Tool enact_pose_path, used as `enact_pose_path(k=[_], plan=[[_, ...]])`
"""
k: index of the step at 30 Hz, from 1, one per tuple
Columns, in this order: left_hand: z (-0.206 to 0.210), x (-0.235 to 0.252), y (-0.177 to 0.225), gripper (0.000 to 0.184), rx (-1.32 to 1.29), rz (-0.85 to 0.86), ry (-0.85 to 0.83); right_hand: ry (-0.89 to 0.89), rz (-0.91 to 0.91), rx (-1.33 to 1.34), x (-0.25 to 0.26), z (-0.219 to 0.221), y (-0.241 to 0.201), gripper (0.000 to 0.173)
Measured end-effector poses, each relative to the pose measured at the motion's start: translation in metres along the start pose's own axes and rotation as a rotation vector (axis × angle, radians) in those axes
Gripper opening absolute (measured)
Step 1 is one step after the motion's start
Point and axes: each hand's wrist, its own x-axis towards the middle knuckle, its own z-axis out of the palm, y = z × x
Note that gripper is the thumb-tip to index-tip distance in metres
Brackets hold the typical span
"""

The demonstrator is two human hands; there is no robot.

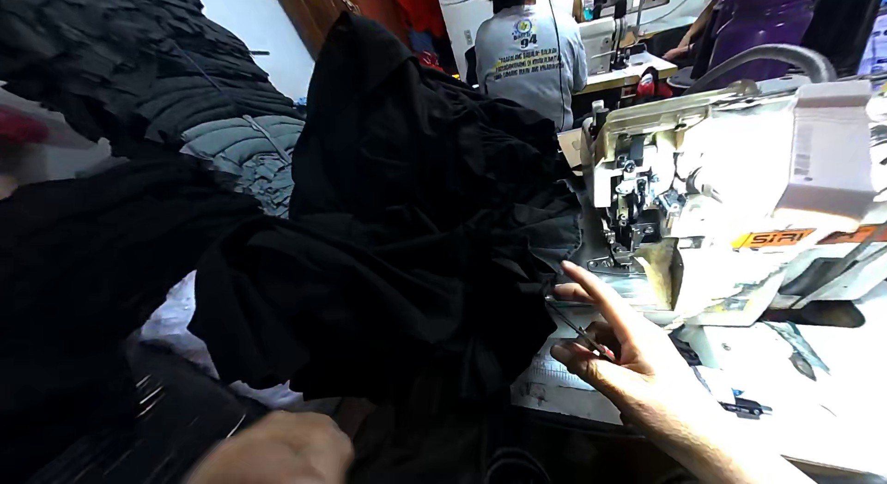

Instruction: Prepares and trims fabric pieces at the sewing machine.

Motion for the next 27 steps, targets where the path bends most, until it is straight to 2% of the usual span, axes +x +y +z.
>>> enact_pose_path(k=[2,3,5,6,7,8,9,11,13,15,16,17,19,21,22,25,27], plan=[[-0.016,-0.018,0.006,0.025,-0.055,0.048,0.370,0.020,-0.030,-0.016,0.000,0.003,0.002,0.062],[-0.040,-0.034,0.007,0.020,-0.135,0.109,0.428,0.026,-0.050,-0.039,0.000,0.005,0.003,0.060],[-0.095,-0.058,0.015,0.019,-0.244,0.125,0.345,0.026,-0.076,-0.085,0.001,0.009,0.002,0.055],[-0.114,-0.059,0.025,0.022,-0.236,0.064,0.302,0.029,-0.095,-0.116,0.002,0.011,0.002,0.053],[-0.112,-0.048,0.035,0.031,-0.227,0.008,0.435,0.033,-0.118,-0.148,0.004,0.013,0.002,0.052],[-0.103,-0.033,0.039,0.039,-0.230,-0.009,0.703,0.046,-0.144,-0.189,0.006,0.015,0.003,0.051],[-0.098,-0.026,0.036,0.040,-0.248,0.055,0.871,0.059,-0.163,-0.244,0.008,0.017,0.003,0.049],[-0.109,-0.023,0.022,0.032,-0.313,0.251,0.806,0.080,-0.182,-0.368,0.011,0.018,0.001,0.040],[-0.119,-0.013,0.015,0.025,-0.340,0.354,0.728,0.093,-0.188,-0.448,0.012,0.020,-0.001,0.031],[-0.122,-0.003,0.013,0.020,-0.279,0.320,0.560,0.099,-0.183,-0.443,0.011,0.020,0.000,0.022],[-0.117,0.006,0.014,0.021,-0.174,0.244,0.486,0.096,-0.154,-0.406,0.010,0.019,-0.001,0.020],[-0.104,0.019,0.015,0.022,-0.015,0.180,0.412,0.086,-0.121,-0.346,0.008,0.019,-0.002,0.019],[-0.044,0.049,0.009,0.024,0.257,0.069,0.411,0.049,-0.065,-0.185,0.003,0.021,-0.006,0.019],[0.014,0.071,-0.012,0.026,0.480,0.029,0.375,0.021,-0.070,-0.041,-0.002,0.026,-0.009,0.020],[0.032,0.076,-0.025,0.035,0.575,0.024,0.324,0.013,-0.080,0.015,-0.005,0.029,-0.009,0.019],[0.059,0.078,-0.063,0.065,0.790,0.018,0.222,0.000,-0.028,0.096,-0.009,0.034,-0.007,0.018],[0.063,0.075,-0.078,0.070,0.905,0.006,0.188,-0.011,0.040,0.119,-0.011,0.035,-0.006,0.016]])
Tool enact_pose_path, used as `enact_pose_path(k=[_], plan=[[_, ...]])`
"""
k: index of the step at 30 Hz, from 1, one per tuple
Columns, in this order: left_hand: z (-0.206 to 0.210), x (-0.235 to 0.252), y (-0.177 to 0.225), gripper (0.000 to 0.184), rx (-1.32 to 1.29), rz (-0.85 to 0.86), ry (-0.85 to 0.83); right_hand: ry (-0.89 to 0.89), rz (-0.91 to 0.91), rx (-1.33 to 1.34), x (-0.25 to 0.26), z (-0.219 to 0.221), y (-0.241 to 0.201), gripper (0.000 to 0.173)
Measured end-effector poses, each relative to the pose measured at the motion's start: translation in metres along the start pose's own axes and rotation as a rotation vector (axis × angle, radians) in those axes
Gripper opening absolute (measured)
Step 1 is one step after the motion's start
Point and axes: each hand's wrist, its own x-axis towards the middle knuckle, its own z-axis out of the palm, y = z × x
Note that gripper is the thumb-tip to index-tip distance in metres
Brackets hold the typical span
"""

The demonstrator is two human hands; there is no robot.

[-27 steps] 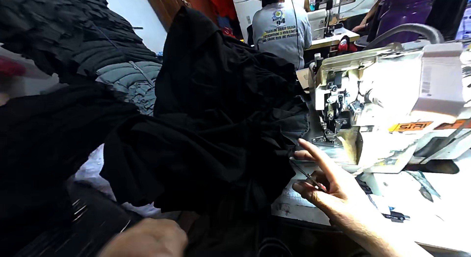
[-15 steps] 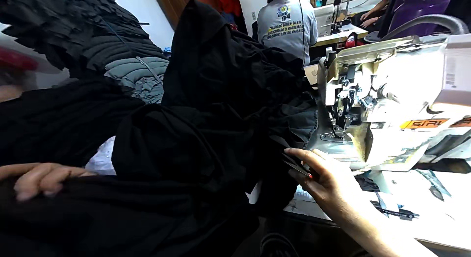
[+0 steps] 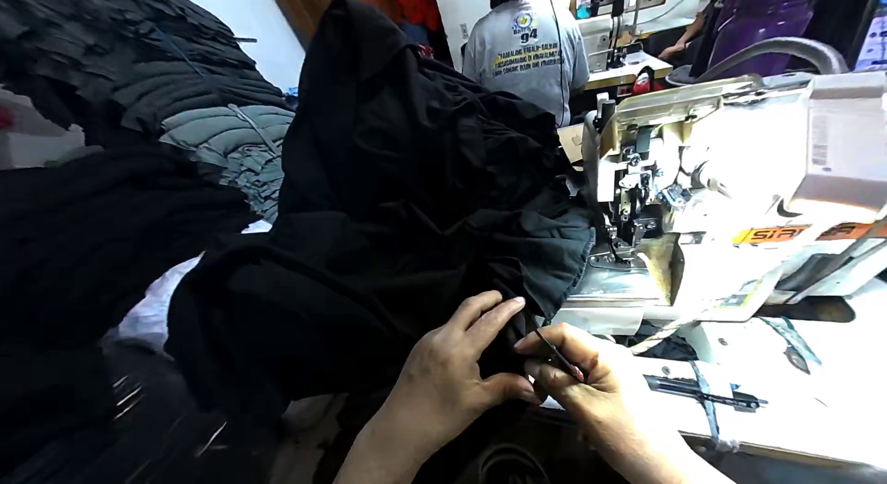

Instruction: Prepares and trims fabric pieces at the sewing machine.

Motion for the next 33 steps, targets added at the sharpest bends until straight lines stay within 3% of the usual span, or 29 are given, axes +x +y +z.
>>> enact_pose_path(k=[4,7,10,13,15,24,33], plan=[[-0.002,-0.005,-0.004,0.031,-0.011,0.021,-0.023,-0.112,0.013,0.078,-0.004,-0.001,0.005,0.018],[-0.005,-0.007,-0.008,0.022,-0.070,0.036,-0.001,-0.123,-0.053,0.086,-0.009,-0.005,0.009,0.023],[-0.009,-0.009,-0.012,0.022,-0.192,0.012,0.028,-0.068,0.018,0.151,-0.014,-0.015,0.013,0.026],[-0.010,-0.010,-0.015,0.023,-0.253,0.018,0.040,-0.136,0.071,0.114,-0.016,-0.019,0.023,0.049],[-0.010,-0.010,-0.015,0.022,-0.262,0.031,0.038,-0.172,0.074,0.058,-0.016,-0.019,0.026,0.056],[-0.010,-0.012,-0.014,0.019,-0.267,0.045,0.015,-0.178,0.075,-0.033,-0.005,-0.003,0.023,0.039],[-0.009,-0.015,-0.019,0.020,-0.144,0.043,-0.024,-0.194,-0.154,-0.092,-0.009,-0.009,0.018,0.044]])
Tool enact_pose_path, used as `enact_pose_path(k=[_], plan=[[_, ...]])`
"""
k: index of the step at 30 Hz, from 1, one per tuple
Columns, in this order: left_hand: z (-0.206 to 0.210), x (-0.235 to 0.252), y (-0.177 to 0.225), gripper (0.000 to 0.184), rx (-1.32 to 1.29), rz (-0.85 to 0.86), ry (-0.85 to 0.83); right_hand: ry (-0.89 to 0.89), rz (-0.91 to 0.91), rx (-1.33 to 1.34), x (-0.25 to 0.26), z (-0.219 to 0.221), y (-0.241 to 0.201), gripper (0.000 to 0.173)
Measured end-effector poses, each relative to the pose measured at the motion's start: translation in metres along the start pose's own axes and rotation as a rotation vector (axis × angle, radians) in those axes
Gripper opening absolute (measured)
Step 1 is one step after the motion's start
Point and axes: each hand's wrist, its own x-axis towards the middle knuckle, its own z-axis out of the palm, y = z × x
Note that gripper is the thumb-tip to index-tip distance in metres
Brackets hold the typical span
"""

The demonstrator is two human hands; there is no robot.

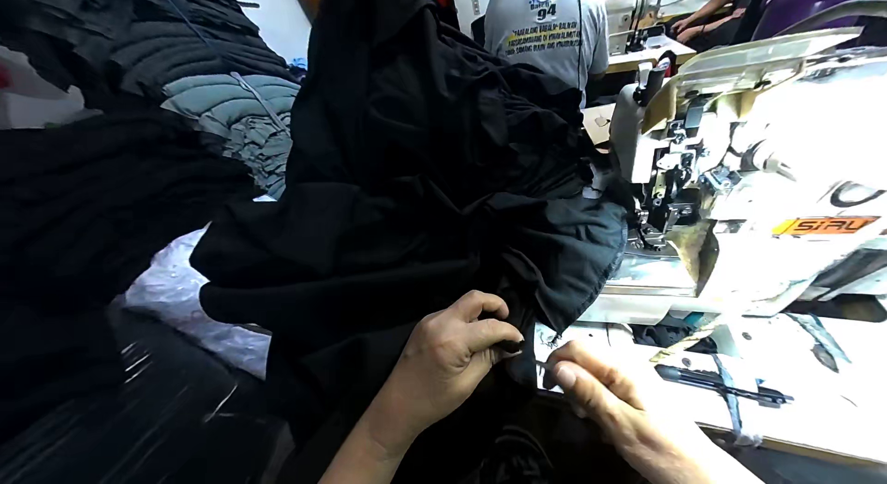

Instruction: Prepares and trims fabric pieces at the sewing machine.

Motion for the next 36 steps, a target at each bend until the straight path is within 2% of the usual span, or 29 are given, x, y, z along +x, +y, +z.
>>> enact_pose_path(k=[3,5,8,10,13,15,17,18,20,23,24,26,29,30,31,34,36], plan=[[-0.003,-0.001,-0.004,0.025,0.026,-0.011,-0.004,0.140,0.024,0.070,-0.010,-0.008,-0.001,0.050],[-0.010,-0.002,-0.006,0.025,-0.044,-0.059,0.061,0.261,0.082,0.138,-0.015,-0.013,0.000,0.057],[-0.021,0.001,-0.005,0.018,-0.203,-0.190,0.212,0.374,0.199,0.198,-0.012,-0.016,-0.006,0.052],[-0.026,0.003,-0.008,0.021,-0.290,-0.232,0.250,0.373,0.249,0.192,-0.003,-0.016,-0.015,0.050],[-0.039,0.010,-0.005,0.034,-0.357,-0.220,0.299,0.368,0.270,0.213,0.010,-0.012,-0.022,0.037],[-0.054,0.018,0.003,0.025,-0.321,-0.255,0.430,0.335,0.265,0.168,0.015,-0.009,-0.023,0.033],[-0.070,0.032,0.008,0.015,-0.299,-0.253,0.540,0.263,0.155,0.020,0.014,-0.006,-0.020,0.034],[-0.074,0.040,0.012,0.016,-0.279,-0.229,0.548,0.228,0.064,-0.052,0.012,-0.002,-0.018,0.034],[-0.072,0.058,0.019,0.018,-0.197,-0.148,0.426,0.156,-0.118,-0.200,0.009,0.012,-0.014,0.036],[-0.041,0.081,0.027,0.049,0.041,-0.012,0.076,0.083,-0.276,-0.448,0.004,0.036,-0.009,0.037],[-0.026,0.084,0.027,0.054,0.111,-0.002,-0.019,0.069,-0.306,-0.515,0.003,0.041,-0.006,0.035],[0.000,0.084,0.022,0.063,0.208,-0.047,-0.130,0.029,-0.332,-0.596,0.002,0.045,0.000,0.029],[0.011,0.077,0.023,0.077,0.325,-0.207,-0.199,-0.014,-0.344,-0.667,-0.003,0.044,0.007,0.028],[0.010,0.074,0.022,0.073,0.344,-0.226,-0.197,-0.035,-0.345,-0.672,-0.005,0.043,0.010,0.030],[0.011,0.070,0.021,0.062,0.355,-0.220,-0.190,-0.061,-0.348,-0.662,-0.007,0.041,0.012,0.030],[0.016,0.053,0.008,0.016,0.366,-0.109,-0.122,-0.144,-0.340,-0.539,-0.009,0.033,0.013,0.033],[0.011,0.044,0.000,0.012,0.319,-0.080,-0.084,-0.212,-0.258,-0.373,-0.007,0.019,0.004,0.036]])
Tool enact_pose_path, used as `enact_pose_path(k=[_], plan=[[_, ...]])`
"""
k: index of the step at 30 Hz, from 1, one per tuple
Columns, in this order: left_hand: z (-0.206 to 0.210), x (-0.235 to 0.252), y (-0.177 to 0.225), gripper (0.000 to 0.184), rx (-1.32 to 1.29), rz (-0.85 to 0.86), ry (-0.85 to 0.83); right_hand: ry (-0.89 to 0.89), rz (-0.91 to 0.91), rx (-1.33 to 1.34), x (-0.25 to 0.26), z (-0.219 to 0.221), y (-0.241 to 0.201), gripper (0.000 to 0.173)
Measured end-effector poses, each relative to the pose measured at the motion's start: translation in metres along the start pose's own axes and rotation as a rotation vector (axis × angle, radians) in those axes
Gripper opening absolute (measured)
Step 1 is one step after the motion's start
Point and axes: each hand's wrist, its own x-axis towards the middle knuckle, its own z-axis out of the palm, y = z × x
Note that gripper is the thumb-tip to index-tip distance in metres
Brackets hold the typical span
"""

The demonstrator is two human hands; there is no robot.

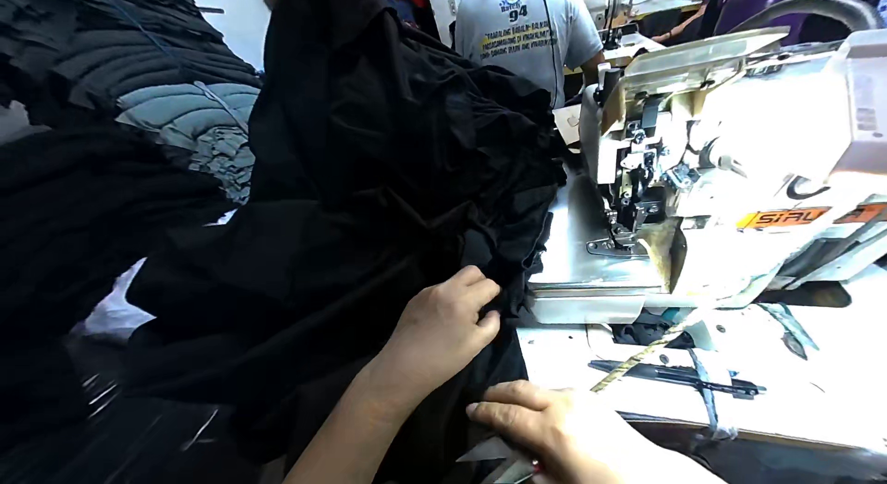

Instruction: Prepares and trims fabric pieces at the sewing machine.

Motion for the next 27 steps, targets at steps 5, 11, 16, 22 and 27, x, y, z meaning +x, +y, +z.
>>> enact_pose_path(k=[5,11,16,22,27], plan=[[-0.017,-0.015,-0.022,0.013,-0.249,0.016,0.098,0.167,0.375,0.558,0.009,-0.038,0.000,0.040],[-0.016,-0.022,-0.042,0.011,-0.502,0.033,0.144,0.206,0.595,0.998,0.024,-0.029,0.004,0.052],[-0.016,-0.024,-0.040,0.011,-0.505,0.023,0.169,0.118,0.754,0.883,0.031,-0.025,0.002,0.039],[-0.012,-0.024,-0.043,0.008,-0.515,0.106,0.181,0.030,0.807,0.874,0.045,-0.023,0.005,0.034],[-0.006,-0.024,-0.041,0.014,-0.332,0.162,0.143,0.127,0.749,0.838,0.054,-0.017,0.010,0.031]])
